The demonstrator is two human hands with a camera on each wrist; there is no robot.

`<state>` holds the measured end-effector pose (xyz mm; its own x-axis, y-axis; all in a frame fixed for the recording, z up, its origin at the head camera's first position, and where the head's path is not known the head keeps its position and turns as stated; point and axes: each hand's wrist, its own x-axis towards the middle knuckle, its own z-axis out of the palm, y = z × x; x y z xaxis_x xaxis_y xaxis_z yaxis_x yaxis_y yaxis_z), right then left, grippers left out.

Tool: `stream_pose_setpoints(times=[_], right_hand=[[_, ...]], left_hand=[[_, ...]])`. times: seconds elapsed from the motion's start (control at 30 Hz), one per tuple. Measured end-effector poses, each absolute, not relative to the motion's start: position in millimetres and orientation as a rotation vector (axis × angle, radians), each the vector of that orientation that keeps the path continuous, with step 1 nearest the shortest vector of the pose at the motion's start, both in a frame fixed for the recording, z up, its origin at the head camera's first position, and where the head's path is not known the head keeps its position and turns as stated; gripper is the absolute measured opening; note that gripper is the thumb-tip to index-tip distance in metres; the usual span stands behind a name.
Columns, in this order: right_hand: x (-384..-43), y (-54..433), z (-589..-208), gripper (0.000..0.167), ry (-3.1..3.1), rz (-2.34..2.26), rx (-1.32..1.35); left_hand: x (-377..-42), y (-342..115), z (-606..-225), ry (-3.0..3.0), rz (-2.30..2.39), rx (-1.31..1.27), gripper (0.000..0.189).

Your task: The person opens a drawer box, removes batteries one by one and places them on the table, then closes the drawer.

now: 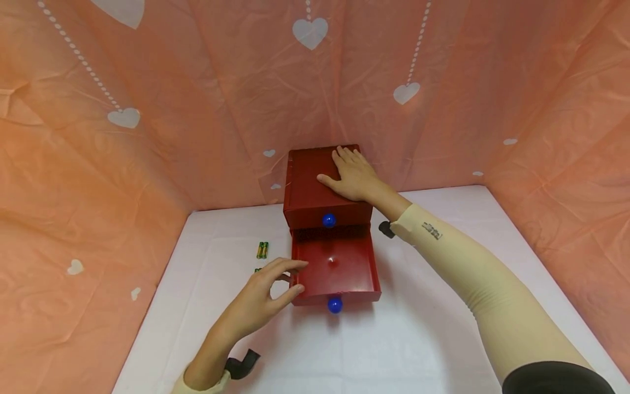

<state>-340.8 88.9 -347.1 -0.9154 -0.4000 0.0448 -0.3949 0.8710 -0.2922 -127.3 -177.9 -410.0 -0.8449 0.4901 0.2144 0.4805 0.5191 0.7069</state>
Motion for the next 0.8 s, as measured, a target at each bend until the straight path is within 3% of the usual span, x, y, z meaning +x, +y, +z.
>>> stream_pose_setpoints(times=[0.8], right_hand=[[-342,89,-348,0.091,3.018,-0.478,-0.642]], left_hand=[[-102,-137,-426,2.383,1.282,0.983,0.038]])
